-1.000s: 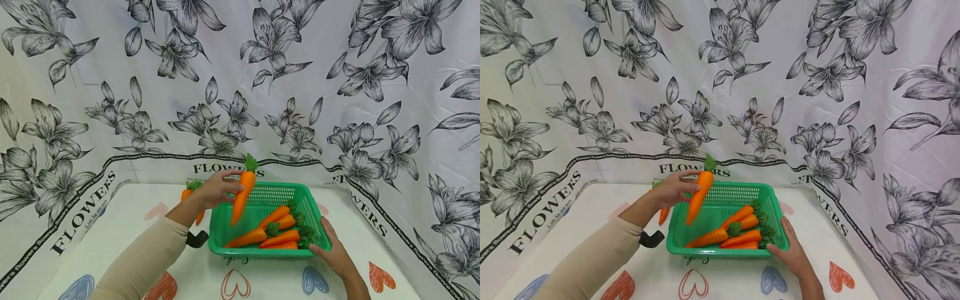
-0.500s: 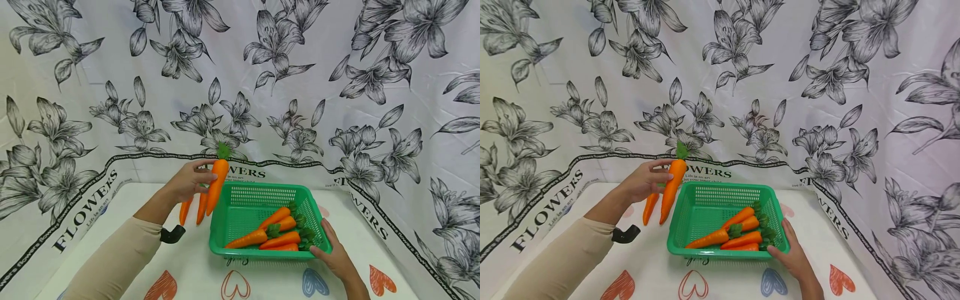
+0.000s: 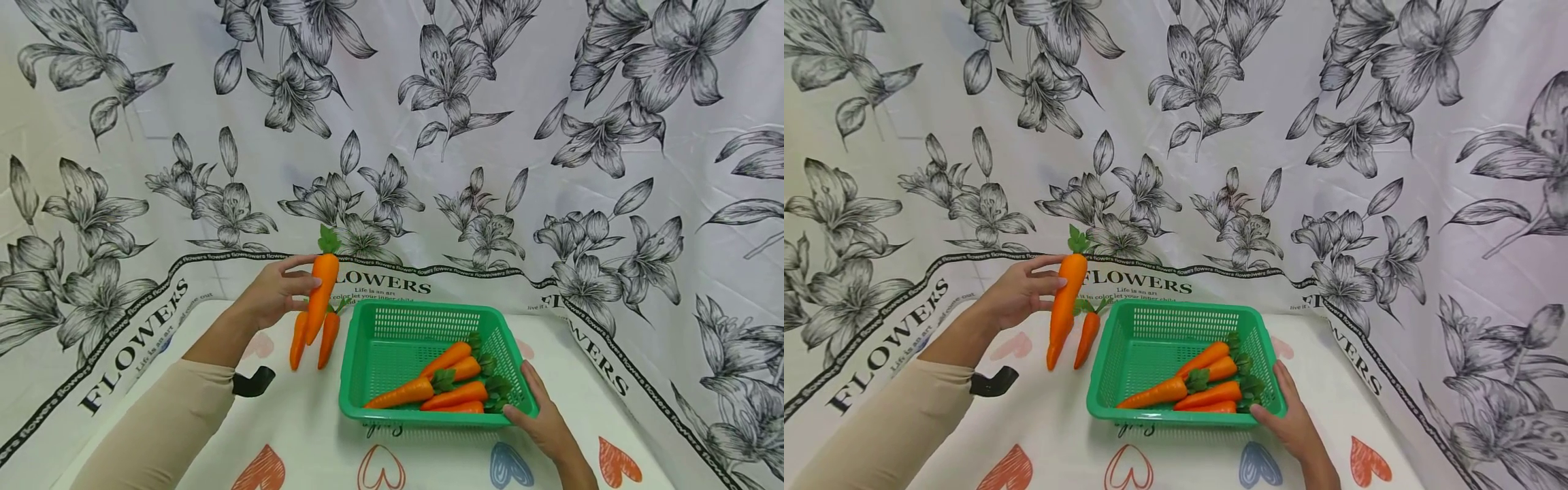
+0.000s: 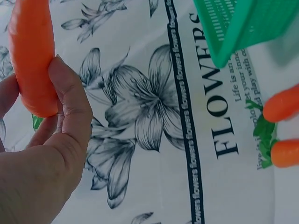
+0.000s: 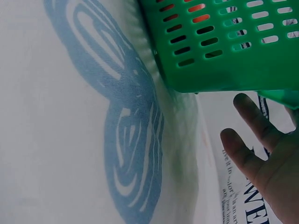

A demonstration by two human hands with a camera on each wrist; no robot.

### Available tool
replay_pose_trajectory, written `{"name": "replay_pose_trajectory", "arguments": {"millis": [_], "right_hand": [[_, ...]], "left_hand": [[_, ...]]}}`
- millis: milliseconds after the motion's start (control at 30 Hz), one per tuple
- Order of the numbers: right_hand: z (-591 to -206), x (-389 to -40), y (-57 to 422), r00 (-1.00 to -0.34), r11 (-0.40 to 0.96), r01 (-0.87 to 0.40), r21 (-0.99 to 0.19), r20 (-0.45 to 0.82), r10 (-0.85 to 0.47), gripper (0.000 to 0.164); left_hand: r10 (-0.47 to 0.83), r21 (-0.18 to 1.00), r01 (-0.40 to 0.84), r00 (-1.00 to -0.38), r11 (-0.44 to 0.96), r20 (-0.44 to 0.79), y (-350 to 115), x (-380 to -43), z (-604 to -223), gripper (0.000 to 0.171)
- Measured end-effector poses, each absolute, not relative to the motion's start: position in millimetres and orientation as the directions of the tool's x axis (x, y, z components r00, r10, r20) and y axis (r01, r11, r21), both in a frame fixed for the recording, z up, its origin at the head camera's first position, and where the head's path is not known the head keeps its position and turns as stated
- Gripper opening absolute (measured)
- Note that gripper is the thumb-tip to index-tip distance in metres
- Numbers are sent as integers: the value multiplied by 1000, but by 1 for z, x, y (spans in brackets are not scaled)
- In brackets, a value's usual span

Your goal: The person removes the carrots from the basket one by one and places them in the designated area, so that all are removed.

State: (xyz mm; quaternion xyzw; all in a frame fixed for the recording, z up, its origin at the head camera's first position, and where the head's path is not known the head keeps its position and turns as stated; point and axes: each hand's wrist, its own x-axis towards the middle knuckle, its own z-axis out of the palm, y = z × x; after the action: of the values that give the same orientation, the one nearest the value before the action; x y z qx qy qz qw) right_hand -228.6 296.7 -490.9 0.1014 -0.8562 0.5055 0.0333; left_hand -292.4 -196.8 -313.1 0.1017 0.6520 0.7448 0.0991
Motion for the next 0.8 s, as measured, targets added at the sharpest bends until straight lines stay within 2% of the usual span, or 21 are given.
{"name": "replay_pose_trajectory", "arguments": {"millis": [300, 800], "right_hand": [[-491, -228, 296, -975, 479, -218, -850, 171, -141, 79], [-492, -230, 297, -976, 500, -217, -839, 170, -139, 80]], "left_hand": [[192, 991, -13, -981, -136, 13, -223, -297, -323, 63], [69, 997, -61, -996, -44, -58, -252, -310, -363, 68]]}}
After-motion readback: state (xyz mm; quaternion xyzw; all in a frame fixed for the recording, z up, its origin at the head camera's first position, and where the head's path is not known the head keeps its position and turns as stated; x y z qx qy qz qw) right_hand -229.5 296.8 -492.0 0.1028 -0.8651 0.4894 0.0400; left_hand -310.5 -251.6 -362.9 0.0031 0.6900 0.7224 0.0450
